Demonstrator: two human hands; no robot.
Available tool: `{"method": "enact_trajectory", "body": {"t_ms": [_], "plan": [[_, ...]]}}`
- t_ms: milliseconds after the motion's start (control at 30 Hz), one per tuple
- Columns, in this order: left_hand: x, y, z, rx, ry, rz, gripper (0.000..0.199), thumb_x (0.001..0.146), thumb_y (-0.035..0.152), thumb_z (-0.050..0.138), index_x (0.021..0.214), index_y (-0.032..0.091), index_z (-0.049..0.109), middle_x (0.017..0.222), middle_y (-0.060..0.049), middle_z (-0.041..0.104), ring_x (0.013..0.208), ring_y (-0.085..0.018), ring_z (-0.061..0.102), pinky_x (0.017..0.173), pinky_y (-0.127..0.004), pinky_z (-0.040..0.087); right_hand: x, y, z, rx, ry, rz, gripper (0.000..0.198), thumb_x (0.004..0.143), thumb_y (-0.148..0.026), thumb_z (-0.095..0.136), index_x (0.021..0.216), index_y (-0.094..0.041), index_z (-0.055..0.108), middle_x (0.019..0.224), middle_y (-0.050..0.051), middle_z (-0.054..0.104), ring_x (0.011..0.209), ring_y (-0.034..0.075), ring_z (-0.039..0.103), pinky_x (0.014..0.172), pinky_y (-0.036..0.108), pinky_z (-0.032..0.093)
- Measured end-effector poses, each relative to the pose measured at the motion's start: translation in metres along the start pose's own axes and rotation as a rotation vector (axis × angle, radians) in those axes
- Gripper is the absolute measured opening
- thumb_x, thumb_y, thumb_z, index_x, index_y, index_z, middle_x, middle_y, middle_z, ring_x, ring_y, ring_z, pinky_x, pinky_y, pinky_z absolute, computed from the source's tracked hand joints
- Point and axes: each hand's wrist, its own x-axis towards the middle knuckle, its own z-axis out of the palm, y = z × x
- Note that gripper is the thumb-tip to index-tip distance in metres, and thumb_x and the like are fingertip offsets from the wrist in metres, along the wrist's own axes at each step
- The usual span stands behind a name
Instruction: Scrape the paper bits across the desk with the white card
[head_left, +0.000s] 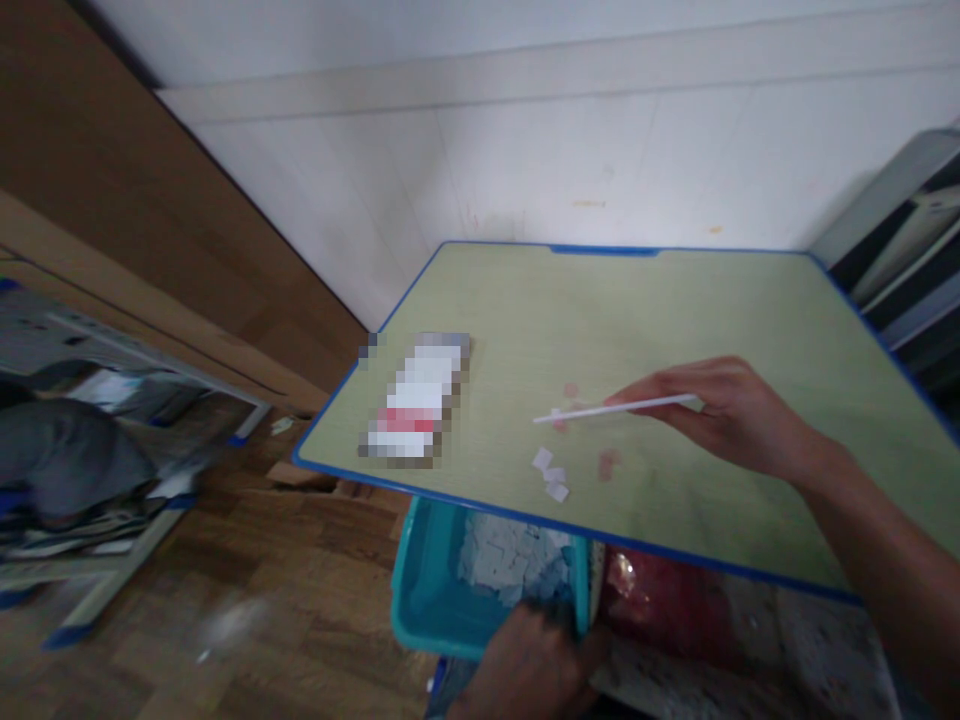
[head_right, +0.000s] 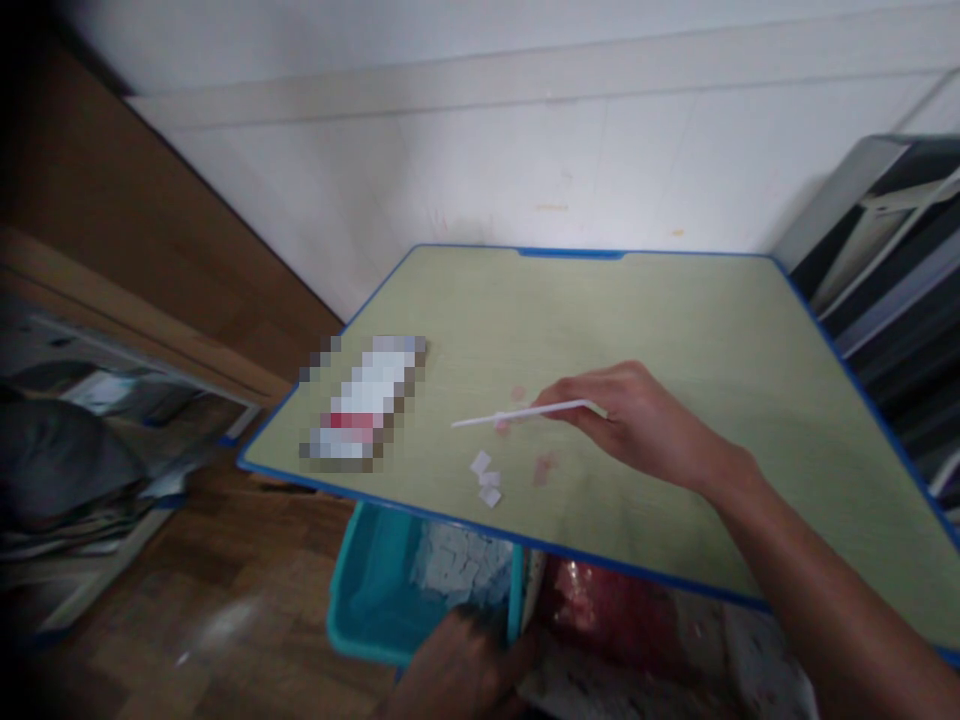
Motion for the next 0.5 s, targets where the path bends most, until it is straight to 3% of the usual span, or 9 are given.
{"method": "enact_trajectory", "body": {"t_ms": [300, 500], "plan": [[-0.0007, 0.0000, 0.0051, 0.003, 0.031, -0.003, 0.019, 0.080, 0.034, 0.056, 0.095, 0.024, 0.054, 0.067, -0.004, 0.064, 0.056, -0.027, 0.061, 0.050, -0.037, 0.048, 0.0019, 0.0009, 0.0054, 0.025, 0.007, -0.030, 0.018, 0.086, -0.013, 0.049, 0.094, -0.015, 0.065, 0.092, 0.008, 0.070, 0.083, 0.016, 0.066, 0.072, 0.023, 0.049], [-0.0001, -0.0003, 0.0056, 0.000, 0.034, 0.000, 0.018, 0.080, 0.033, 0.055, 0.096, 0.024, 0.054, 0.067, -0.004, 0.064, 0.056, -0.027, 0.061, 0.050, -0.036, 0.048, -0.0005, 0.0011, 0.0034, 0.020, 0.021, -0.041, 0.018, 0.086, -0.018, 0.050, 0.095, -0.023, 0.065, 0.091, 0.002, 0.071, 0.080, 0.015, 0.066, 0.069, 0.022, 0.050]]}}
